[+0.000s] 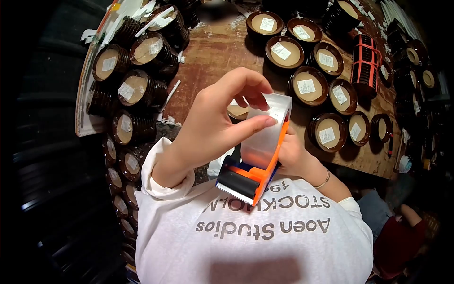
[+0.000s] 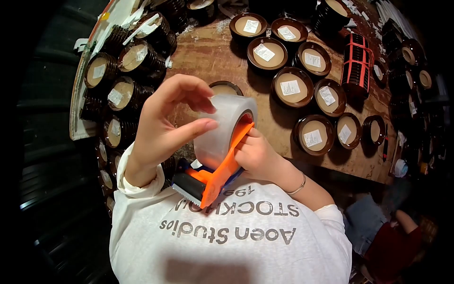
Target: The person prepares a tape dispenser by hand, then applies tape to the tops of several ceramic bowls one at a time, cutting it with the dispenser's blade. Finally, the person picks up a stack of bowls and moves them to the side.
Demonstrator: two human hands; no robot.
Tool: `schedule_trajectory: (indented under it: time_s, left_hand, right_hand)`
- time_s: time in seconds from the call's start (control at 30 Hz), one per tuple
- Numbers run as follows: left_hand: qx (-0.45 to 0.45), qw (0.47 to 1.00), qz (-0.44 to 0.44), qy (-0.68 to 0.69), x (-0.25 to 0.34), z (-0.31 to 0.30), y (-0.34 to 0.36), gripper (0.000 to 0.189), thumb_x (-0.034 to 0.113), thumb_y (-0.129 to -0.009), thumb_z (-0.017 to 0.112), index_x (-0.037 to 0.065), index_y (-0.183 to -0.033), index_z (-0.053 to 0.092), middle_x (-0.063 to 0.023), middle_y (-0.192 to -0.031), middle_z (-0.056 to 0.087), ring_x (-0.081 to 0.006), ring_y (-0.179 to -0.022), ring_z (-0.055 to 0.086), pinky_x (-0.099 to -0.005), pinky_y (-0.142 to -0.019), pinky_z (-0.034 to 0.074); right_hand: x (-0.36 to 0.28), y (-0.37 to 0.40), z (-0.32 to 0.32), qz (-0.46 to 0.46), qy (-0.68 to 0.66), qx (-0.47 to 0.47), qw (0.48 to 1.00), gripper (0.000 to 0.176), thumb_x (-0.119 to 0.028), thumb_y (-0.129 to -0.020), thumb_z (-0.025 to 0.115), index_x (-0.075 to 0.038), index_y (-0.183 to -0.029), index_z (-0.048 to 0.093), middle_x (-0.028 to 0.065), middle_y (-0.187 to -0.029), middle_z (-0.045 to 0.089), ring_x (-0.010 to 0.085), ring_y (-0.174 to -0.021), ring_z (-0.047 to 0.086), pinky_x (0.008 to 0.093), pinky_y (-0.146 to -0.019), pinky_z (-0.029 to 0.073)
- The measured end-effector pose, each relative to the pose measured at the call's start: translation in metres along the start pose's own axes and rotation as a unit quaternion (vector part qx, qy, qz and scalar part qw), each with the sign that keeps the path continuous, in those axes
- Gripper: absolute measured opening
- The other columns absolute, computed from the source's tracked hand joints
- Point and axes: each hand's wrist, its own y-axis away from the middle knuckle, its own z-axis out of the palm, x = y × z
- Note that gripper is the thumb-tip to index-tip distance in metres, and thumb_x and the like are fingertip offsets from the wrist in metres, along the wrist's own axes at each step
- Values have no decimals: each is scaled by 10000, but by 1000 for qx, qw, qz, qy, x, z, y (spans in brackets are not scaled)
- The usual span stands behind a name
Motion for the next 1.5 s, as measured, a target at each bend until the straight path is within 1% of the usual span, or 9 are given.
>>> schedule_trajectory:
  time_s: [0.3,0.47,0.53,0.73,0.83,1.07,1.17,1.3,1.5]
  left_hand:
    - [-47,983,42,-174,-23,-5,-10,98,-5,-712,657,-12,-795,605,-30,-748,575,-83,-698,539,-211,-619,426]
    - [56,997,-32,-35,-26,-25,-9,52,-20,-745,627,-32,-788,603,-33,-722,585,-63,-663,531,-183,-584,413]
    - [72,996,-40,-30,-23,-32,-10,41,-13,-757,628,-33,-784,604,-26,-708,590,-54,-647,529,-176,-567,410]
    - [172,984,20,-34,-25,-58,-18,61,37,-754,653,-6,-787,625,-22,-694,616,-52,-630,549,-176,-566,428]
    - [254,963,57,-64,-42,-102,-20,79,80,-771,654,21,-821,642,-14,-733,628,-54,-654,556,-174,-584,423]
    - [362,922,-94,-102,-169,-207,-24,149,155,-714,714,28,-773,665,12,-651,609,-40,-547,493,-186,-498,376]
    - [399,904,-82,-129,-258,-194,-21,160,156,-689,725,13,-708,655,-7,-580,588,-61,-529,490,-216,-498,389]
    - [424,872,-236,-60,-350,-160,-14,188,167,-712,716,8,-689,617,1,-572,559,-61,-505,485,-223,-472,400]
    - [465,841,-240,-136,-412,-116,-3,185,170,-730,672,23,-673,574,-122,-601,582,-245,-562,576,-322,-534,441]
  right_hand:
    - [2,10,-6,55,-10,-105,993,342,-137,-662,698,-80,-987,608,92,-1017,591,275,-1004,526,392,-895,383]
    - [-13,-6,-24,125,-146,-59,980,448,-81,-579,724,-18,-991,560,135,-904,583,307,-891,550,382,-868,381]
    - [-13,4,-35,330,-278,-91,898,436,-124,-609,742,-14,-989,560,137,-915,580,292,-872,548,335,-811,409]
    - [-2,4,-61,273,-187,-177,927,456,-173,-595,767,0,-960,554,102,-842,593,225,-750,570,284,-700,443]
    - [3,10,-75,412,-225,-235,851,495,-209,-611,777,17,-986,544,61,-845,588,110,-759,537,253,-699,435]
    - [-3,-29,-115,604,-341,-201,691,564,-118,-567,777,34,-1055,539,40,-882,604,97,-801,554,231,-741,439]
    - [6,-59,-129,633,-335,-194,670,553,-172,-597,737,80,-1040,522,91,-832,614,148,-694,597,255,-634,491]
    - [12,-122,-125,669,-277,-179,666,552,-240,-619,712,104,-1003,514,127,-781,620,178,-586,616,264,-551,524]
    - [43,-182,-97,696,-201,-180,665,603,-270,-599,721,114,-1011,507,114,-782,619,149,-610,608,230,-591,503]
